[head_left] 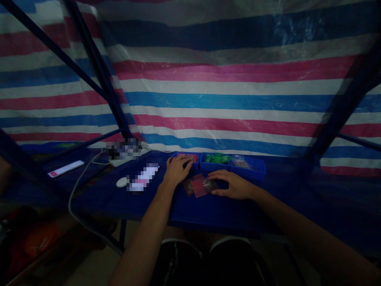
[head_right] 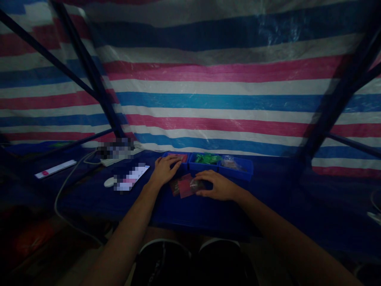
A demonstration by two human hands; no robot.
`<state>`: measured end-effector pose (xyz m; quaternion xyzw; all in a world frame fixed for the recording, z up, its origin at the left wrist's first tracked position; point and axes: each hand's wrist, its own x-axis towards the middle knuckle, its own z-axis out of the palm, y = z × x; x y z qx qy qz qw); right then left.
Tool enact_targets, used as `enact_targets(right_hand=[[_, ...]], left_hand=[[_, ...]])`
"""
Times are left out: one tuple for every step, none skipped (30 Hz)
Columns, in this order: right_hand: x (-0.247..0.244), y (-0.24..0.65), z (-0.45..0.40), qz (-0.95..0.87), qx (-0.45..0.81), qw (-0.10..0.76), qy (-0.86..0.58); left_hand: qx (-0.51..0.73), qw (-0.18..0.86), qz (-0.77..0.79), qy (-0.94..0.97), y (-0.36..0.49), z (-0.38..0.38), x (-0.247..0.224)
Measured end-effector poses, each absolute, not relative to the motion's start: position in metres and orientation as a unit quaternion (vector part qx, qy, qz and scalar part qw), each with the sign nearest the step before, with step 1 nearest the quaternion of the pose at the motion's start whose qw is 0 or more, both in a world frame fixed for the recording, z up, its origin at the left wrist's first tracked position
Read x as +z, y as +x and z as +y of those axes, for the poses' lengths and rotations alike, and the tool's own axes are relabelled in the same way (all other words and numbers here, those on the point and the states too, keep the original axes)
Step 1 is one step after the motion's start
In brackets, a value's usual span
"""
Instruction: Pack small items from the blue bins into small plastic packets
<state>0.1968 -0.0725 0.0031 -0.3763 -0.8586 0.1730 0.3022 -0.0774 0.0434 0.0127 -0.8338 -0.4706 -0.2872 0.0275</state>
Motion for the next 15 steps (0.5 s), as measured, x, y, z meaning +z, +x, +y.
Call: enact_targets(right_hand=[[0.0013, 0.1962, -0.0725, -0.867, 0.176, 0.289, -0.367], [-0.0006, 0.1956, -0.0719, -0.871, 0.177, 0.281, -0.363], [-0.0025, 0.1951, -0.0707, -0.872, 0.175, 0.278, -0.363], [-0.0041, 0.1946, -0.0693, -0.872, 0.171, 0.279, -0.363], [-0.0053, 0.1942, -0.0677, -0.872, 0.167, 0.283, -0.364], [-0.0060, 0.1939, -0.0663, -0.871, 0.163, 0.287, -0.364], [-0.0063, 0.1935, -0.0651, -0.871, 0.159, 0.291, -0.363], [-0.0063, 0.1931, -0.0643, -0.871, 0.156, 0.293, -0.362], [-0.0060, 0.1926, -0.0639, -0.871, 0.154, 0.295, -0.362], [-0.0055, 0.1921, -0.0638, -0.870, 0.153, 0.297, -0.362], [-0.0051, 0.1915, -0.0639, -0.870, 0.153, 0.299, -0.362], [-0.0046, 0.1909, -0.0642, -0.869, 0.153, 0.300, -0.363], [-0.0043, 0.1903, -0.0646, -0.869, 0.152, 0.301, -0.363], [-0.0041, 0.1898, -0.0650, -0.868, 0.149, 0.302, -0.363], [-0.0041, 0.1894, -0.0653, -0.868, 0.146, 0.304, -0.364]], left_hand=[[-0.285, 0.022, -0.472, -0.834, -0.0770, 0.0443, 0.0119], [-0.285, 0.019, -0.472, -0.834, -0.0767, 0.0452, 0.0113], [-0.286, 0.017, -0.472, -0.834, -0.0763, 0.0458, 0.0111], [-0.289, 0.017, -0.471, -0.833, -0.0758, 0.0460, 0.0111], [-0.292, 0.018, -0.469, -0.833, -0.0753, 0.0457, 0.0114], [-0.294, 0.019, -0.466, -0.834, -0.0747, 0.0450, 0.0119], [-0.293, 0.021, -0.462, -0.837, -0.0741, 0.0439, 0.0124], [-0.292, 0.023, -0.456, -0.841, -0.0734, 0.0427, 0.0129], [-0.289, 0.025, -0.450, -0.844, -0.0728, 0.0414, 0.0133], [-0.287, 0.028, -0.446, -0.848, -0.0722, 0.0404, 0.0135], [-0.286, 0.031, -0.442, -0.850, -0.0718, 0.0396, 0.0135], [-0.286, 0.034, -0.440, -0.851, -0.0715, 0.0391, 0.0133], [-0.286, 0.038, -0.441, -0.850, -0.0714, 0.0389, 0.0131], [-0.286, 0.040, -0.442, -0.849, -0.0713, 0.0389, 0.0129], [-0.286, 0.042, -0.445, -0.848, -0.0713, 0.0390, 0.0128]])
